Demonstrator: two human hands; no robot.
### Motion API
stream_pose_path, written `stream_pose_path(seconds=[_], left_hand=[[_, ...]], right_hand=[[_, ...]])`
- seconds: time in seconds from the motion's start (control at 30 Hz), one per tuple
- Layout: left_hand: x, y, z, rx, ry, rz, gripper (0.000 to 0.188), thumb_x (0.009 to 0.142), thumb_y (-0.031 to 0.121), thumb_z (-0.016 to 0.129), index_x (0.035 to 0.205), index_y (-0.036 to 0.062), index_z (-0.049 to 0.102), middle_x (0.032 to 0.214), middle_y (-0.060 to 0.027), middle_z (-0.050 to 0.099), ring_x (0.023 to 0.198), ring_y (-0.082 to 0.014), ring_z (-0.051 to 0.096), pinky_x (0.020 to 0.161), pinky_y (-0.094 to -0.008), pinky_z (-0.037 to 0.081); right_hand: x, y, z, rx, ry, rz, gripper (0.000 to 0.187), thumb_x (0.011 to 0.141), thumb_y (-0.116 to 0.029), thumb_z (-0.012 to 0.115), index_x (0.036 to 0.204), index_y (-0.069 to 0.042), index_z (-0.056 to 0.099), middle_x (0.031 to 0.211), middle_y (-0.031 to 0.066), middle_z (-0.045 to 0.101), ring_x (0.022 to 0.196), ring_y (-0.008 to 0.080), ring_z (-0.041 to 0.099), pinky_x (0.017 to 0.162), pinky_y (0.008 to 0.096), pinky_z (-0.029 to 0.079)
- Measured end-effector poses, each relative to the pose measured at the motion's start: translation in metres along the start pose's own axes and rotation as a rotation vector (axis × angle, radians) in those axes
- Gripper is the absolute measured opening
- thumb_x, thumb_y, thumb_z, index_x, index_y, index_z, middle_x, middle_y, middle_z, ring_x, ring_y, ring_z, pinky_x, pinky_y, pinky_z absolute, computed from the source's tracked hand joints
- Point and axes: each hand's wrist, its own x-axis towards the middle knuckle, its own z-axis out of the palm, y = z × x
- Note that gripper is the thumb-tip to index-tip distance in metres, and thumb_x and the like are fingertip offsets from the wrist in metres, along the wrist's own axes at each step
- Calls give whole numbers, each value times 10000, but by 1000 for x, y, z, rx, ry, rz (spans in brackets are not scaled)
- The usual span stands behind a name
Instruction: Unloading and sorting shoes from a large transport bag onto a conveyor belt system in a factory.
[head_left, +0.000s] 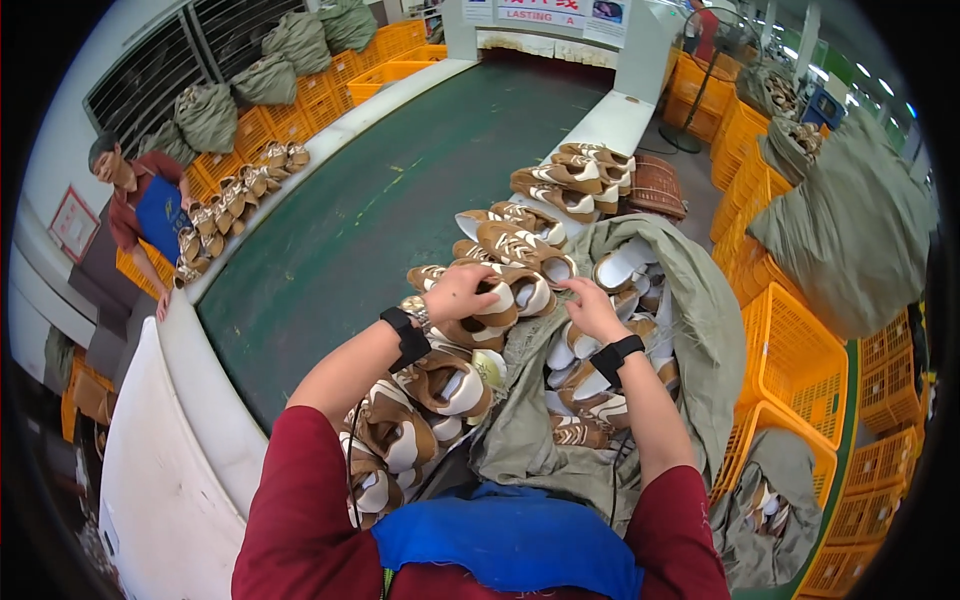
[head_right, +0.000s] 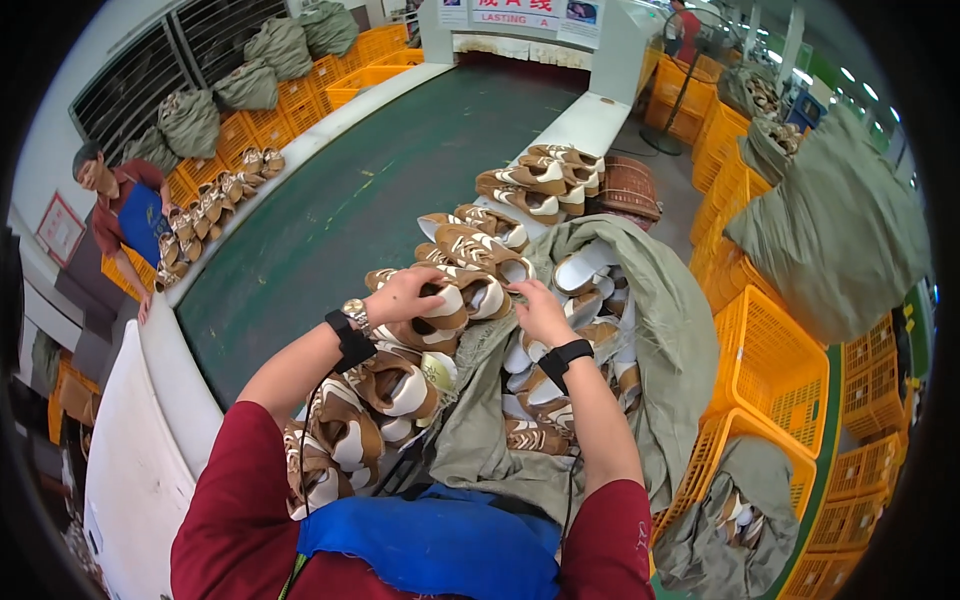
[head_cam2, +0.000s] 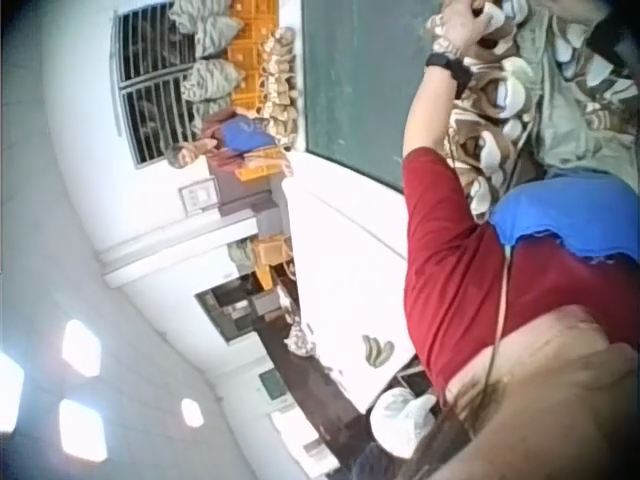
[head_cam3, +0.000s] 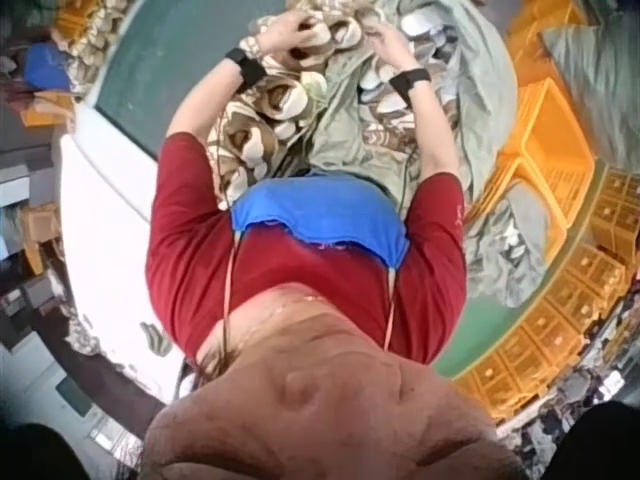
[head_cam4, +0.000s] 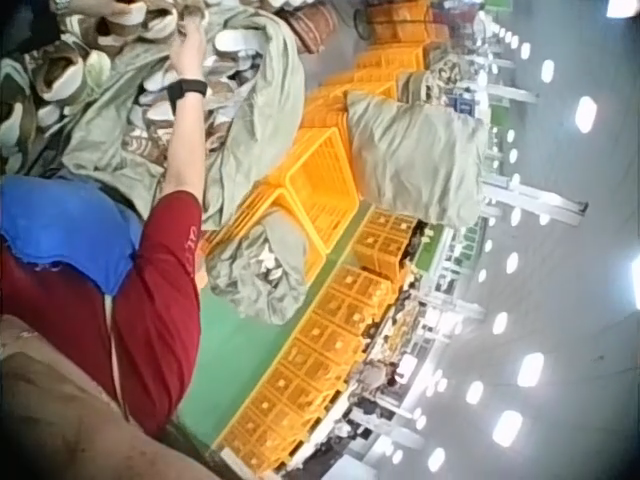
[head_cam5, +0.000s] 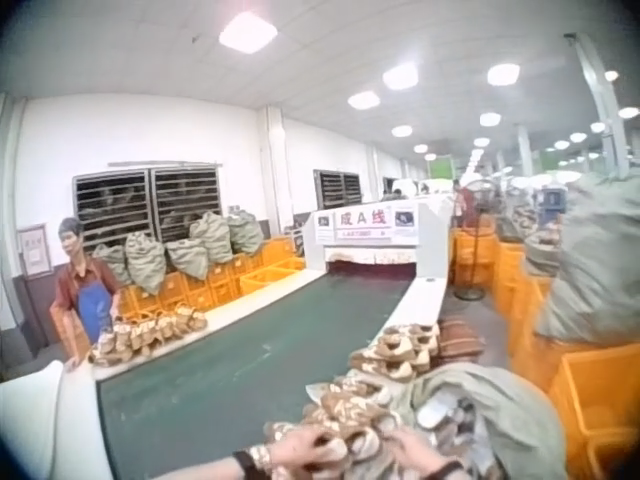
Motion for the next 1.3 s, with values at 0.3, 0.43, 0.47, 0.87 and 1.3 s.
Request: stream_pose_path(seconds=[0.3, 0.43, 0.47, 0.87, 1.3], left_hand=[[-72, 90, -57, -78, -69, -44, 373, 797, 187, 617, 1120, 19, 538, 1032, -136, 594, 946, -271, 575, 825, -353, 453], [-135, 157, -57, -82, -205, 79, 400, 748, 153, 663, 1109, 31, 539, 1005, -126, 584, 933, -287, 547, 823, -375, 436], [-144, 167, -49, -96, -249, 205, 422, 748, 165, 670, 1120, 20, 530, 1015, -129, 577, 921, -284, 542, 824, -371, 431], [-145, 120, 213, 190, -321, 101, 466, 751, 299, 653, 1163, 121, 529, 1298, -131, 406, 1246, -357, 309, 1010, -505, 267], [-115, 143, 232, 199, -314, 54, 337, 763, 331, 624, 967, 62, 608, 1033, -111, 568, 1008, -275, 507, 960, -401, 328]], right_hand=[[-99, 58, -48, 72, 214, 141, 273, 756, -80, 567, 1026, -56, 603, 874, 149, 632, 738, 279, 608, 669, 335, 479], [-184, 101, -30, -218, 188, 305, 261, 741, -83, 553, 995, -54, 608, 823, 160, 615, 739, 323, 592, 700, 400, 478], [-203, 106, -18, -379, 52, 361, 290, 727, -82, 557, 1013, -66, 603, 866, 156, 607, 793, 343, 568, 744, 420, 462], [-256, 150, -55, -129, 219, 201, 450, 711, -86, 627, 1148, -34, 536, 1109, 233, 536, 1020, 372, 514, 901, 356, 402], [-272, 67, 3, -313, -38, -29, 145, 752, -153, 535, 808, -45, 612, 808, 162, 627, 754, 322, 598, 720, 442, 455]])
